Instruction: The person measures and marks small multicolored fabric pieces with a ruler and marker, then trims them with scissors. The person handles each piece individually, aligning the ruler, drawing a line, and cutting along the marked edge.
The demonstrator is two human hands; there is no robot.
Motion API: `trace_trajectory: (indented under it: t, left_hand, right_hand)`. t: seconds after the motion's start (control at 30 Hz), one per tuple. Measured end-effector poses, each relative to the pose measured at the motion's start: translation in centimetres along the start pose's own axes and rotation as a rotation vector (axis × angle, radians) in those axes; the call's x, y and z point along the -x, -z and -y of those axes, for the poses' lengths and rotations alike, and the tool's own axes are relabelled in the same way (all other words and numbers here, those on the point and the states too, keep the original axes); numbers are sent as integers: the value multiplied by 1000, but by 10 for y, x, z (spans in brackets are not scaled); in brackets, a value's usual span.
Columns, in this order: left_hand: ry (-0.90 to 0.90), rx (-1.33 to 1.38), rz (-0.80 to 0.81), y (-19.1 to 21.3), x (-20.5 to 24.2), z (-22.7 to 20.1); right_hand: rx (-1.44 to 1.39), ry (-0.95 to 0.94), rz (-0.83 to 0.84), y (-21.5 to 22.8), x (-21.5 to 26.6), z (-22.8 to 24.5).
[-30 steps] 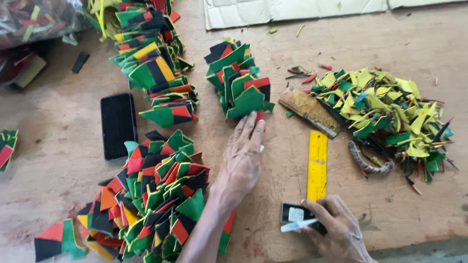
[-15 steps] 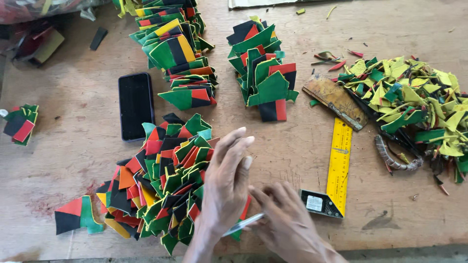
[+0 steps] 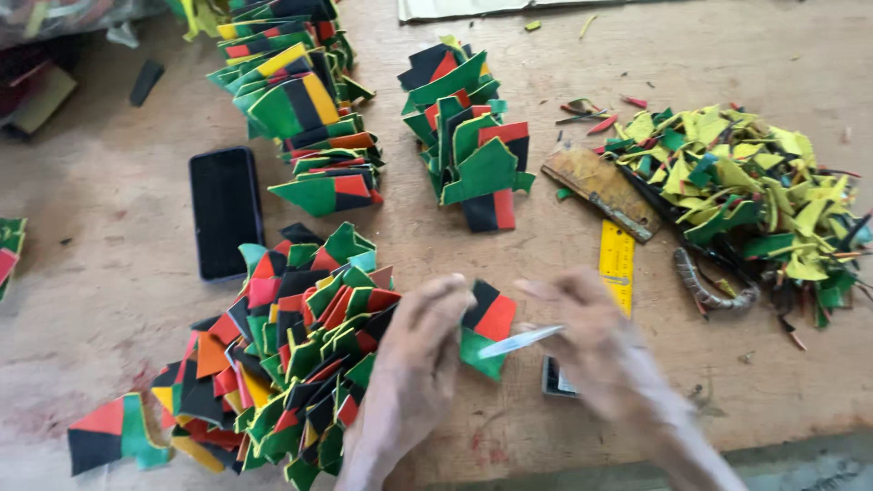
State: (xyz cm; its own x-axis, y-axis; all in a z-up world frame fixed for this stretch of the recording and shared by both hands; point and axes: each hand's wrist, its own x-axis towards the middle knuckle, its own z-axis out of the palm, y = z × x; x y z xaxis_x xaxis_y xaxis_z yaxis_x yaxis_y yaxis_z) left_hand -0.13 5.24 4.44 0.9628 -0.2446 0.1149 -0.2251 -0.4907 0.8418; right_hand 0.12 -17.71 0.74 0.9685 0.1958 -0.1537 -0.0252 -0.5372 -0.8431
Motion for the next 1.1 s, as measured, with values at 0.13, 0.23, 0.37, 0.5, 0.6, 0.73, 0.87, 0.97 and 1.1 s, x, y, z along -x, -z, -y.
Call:
trace_trajectory:
  t: [0.13,0.23,0.37,0.5,0.6,0.73,0.87,0.97,1.1]
  left_hand:
    - [-39,-137,255,-4,1,2]
    - [46,-157,300,-12,2,4]
    - [71,-110,277,-17,1,2]
    - [83,-111,246,-23,0,2]
    - [140,-127,233,-29,2,4]
    - [89,-205,100,-41,2,6]
    - [139,-138,76,-43,7,6]
    - [281,16,100,-38,10,6]
    - [387,89,119,-37,8,2]
  right_hand:
    - [454,27,114,50,33,-27]
    - [404,69,145,46,56,-48]
    - [320,29,73,35,77,-61]
    - [279,169,31,27,89,-56]
    - [294,238,-14,13,97,-49]
    - [338,406,48,-6,98,-42]
    - [371,534,152,-18,94,-39]
    - [317,533,221,-25,93,-36]
    - [201,470,359,-36,87,-34]
